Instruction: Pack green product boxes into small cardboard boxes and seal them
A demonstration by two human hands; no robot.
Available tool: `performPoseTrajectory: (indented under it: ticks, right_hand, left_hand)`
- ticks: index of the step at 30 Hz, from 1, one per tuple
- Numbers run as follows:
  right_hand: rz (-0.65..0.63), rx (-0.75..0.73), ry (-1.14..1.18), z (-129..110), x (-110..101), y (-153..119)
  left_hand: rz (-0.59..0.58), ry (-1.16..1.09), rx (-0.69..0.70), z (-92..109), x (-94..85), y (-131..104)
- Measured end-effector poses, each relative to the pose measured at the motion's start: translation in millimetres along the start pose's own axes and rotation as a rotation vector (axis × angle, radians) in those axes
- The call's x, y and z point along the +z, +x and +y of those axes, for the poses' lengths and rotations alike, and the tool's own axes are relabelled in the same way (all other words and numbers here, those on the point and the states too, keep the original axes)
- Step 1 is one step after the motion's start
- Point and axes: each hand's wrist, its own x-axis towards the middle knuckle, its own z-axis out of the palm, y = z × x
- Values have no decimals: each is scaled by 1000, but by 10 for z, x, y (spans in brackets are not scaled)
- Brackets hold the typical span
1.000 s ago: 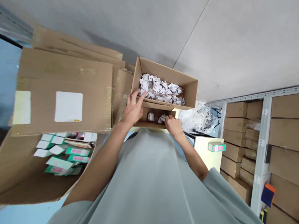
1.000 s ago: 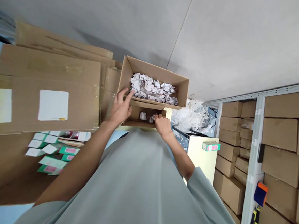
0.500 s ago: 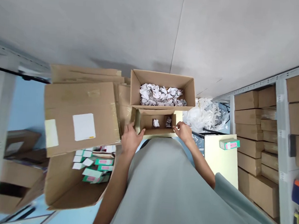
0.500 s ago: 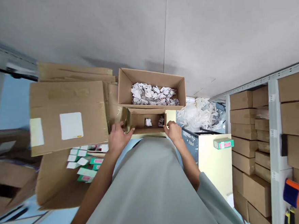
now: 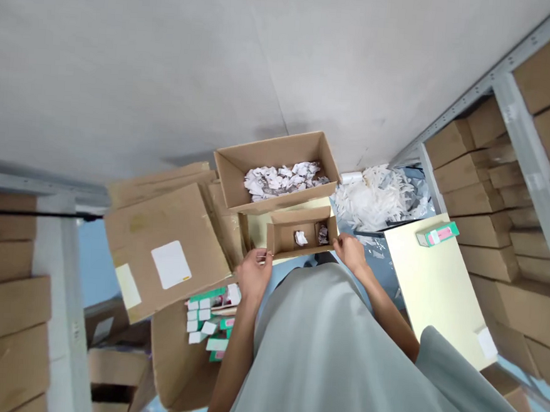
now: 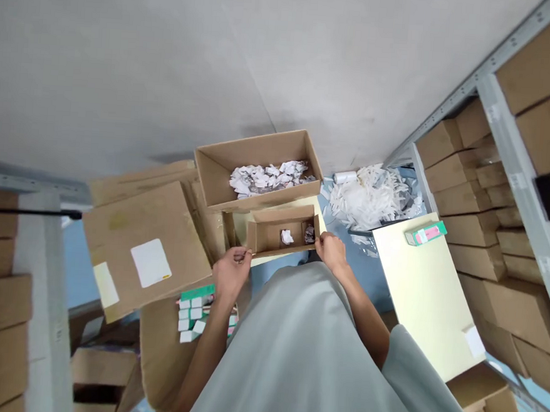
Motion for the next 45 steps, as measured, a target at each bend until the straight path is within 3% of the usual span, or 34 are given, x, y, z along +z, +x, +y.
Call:
performPoseTrajectory:
  ticks: [5,10,15,19,27,31,34,36,41,43,45]
  right_hand:
    - [114,234,143,535,222,-766]
    - [277,519,315,1047,735,-1898]
    - [447,795,435,1368,1237,-2943]
    - [518,981,523,1603,1484,-3402]
    - [636,1239,526,2123,1752,-3731]
    - [697,1244,552,2554,1760,-3756]
    - [758,1182,577,2970,1609,-3709]
    - [802,1124,574,3236,1421,-3675]
    - [959,956,537,3695,880,-3683]
    - [997,917,522,3817,775,-3681]
    - [978,911,520,3933,785,-3639]
  left_hand:
    - [-159,-41,213,244,141,-223]
    - [-393,-53,468,583,572,-563]
    - [-646,-88,756,1054,1050,-1210]
    - [-756,-152,933,1348,1312,-1798]
    - [-851,-215,1109,1839,1900,-2608]
    - [-846,-181,1170,2205,2307,-2927]
    - [-788,-167,1169,2525,2566,-3085]
    - [-722,-178,1155,2738,2644,-3133]
    - [-504,-248,1122,3130,2511,-3143]
    - [-449,-260,1092,3188,2506,-3161]
    - [-450,-246,1081,3186,2622,-3196]
